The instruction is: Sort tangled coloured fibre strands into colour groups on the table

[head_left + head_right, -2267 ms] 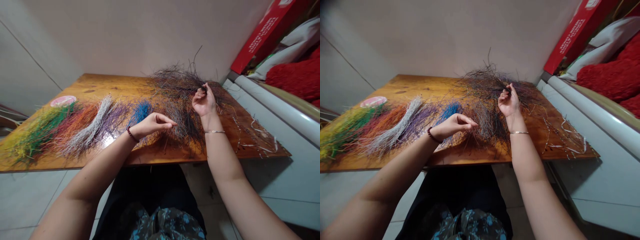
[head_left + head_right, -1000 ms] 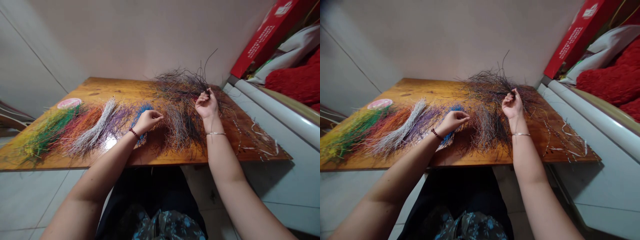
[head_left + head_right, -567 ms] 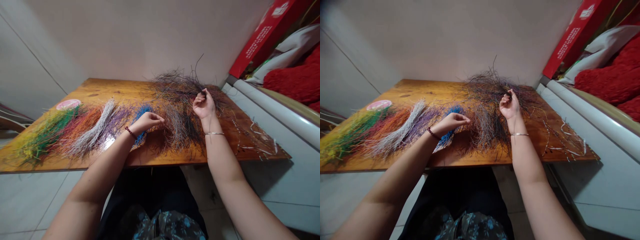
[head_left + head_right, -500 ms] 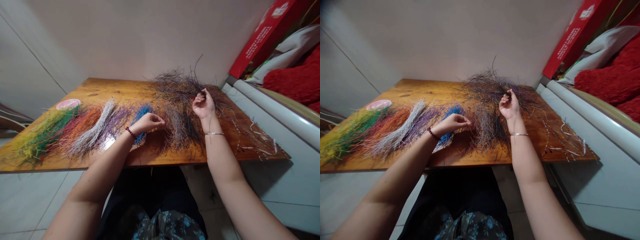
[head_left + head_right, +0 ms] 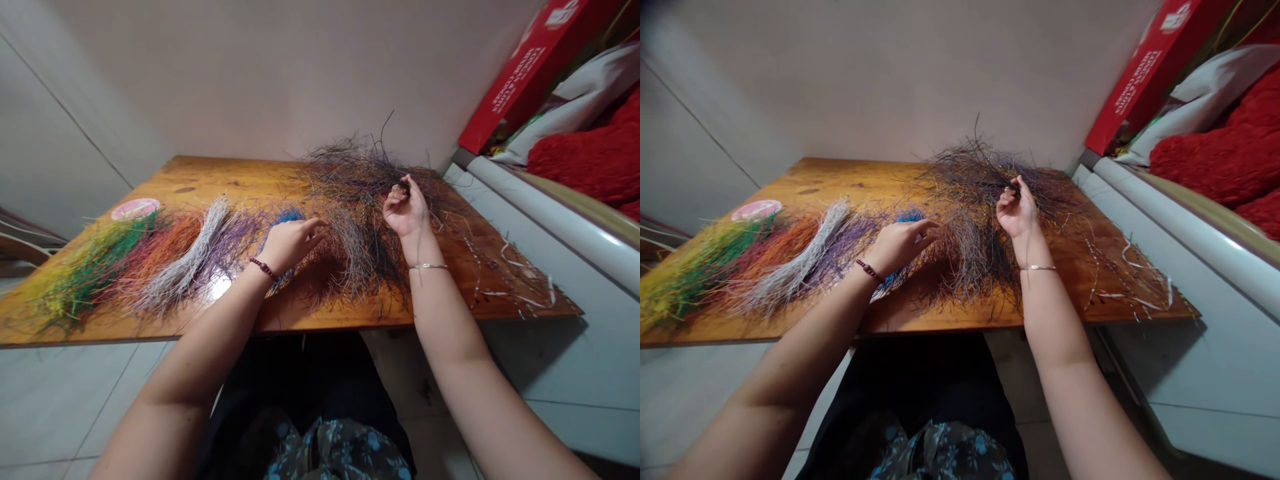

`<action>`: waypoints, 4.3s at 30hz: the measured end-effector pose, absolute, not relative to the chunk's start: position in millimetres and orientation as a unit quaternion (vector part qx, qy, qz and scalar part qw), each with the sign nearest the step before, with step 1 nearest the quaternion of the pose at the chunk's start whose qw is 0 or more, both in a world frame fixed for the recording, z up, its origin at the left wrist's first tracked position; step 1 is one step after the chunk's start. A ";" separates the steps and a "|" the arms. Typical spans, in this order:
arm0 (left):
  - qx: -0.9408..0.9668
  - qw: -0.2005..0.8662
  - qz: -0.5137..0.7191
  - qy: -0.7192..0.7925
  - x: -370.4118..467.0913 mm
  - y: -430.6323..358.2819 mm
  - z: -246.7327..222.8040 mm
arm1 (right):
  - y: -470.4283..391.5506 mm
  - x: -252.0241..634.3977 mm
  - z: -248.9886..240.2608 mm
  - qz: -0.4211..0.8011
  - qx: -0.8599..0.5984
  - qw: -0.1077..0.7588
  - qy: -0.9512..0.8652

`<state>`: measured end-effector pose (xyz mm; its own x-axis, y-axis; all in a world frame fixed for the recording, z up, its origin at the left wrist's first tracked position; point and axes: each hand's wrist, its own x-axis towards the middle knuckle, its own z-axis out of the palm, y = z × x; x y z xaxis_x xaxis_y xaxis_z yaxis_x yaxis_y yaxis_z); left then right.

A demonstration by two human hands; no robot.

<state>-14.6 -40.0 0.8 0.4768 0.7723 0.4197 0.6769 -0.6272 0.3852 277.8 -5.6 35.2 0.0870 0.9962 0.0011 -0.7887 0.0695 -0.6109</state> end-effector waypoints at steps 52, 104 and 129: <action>0.431 0.271 0.707 0.490 -25.2 -5.0 -6.6 | -4.7 298.2 33.1 0.634 -0.183 0.726 -0.190; 0.824 0.142 0.363 0.411 7.4 -45.8 -15.8 | -0.3 304.4 27.5 0.643 -0.129 0.731 -0.189; 0.870 0.334 0.257 0.254 4.0 -57.0 3.6 | -3.1 295.2 32.1 0.641 -0.156 0.726 -0.192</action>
<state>4.0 -57.0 3.6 0.7387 0.6143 0.2775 0.2703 -0.6471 0.7129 295.2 -3.1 32.1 0.1036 0.9915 0.0785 -0.8719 0.1285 -0.4725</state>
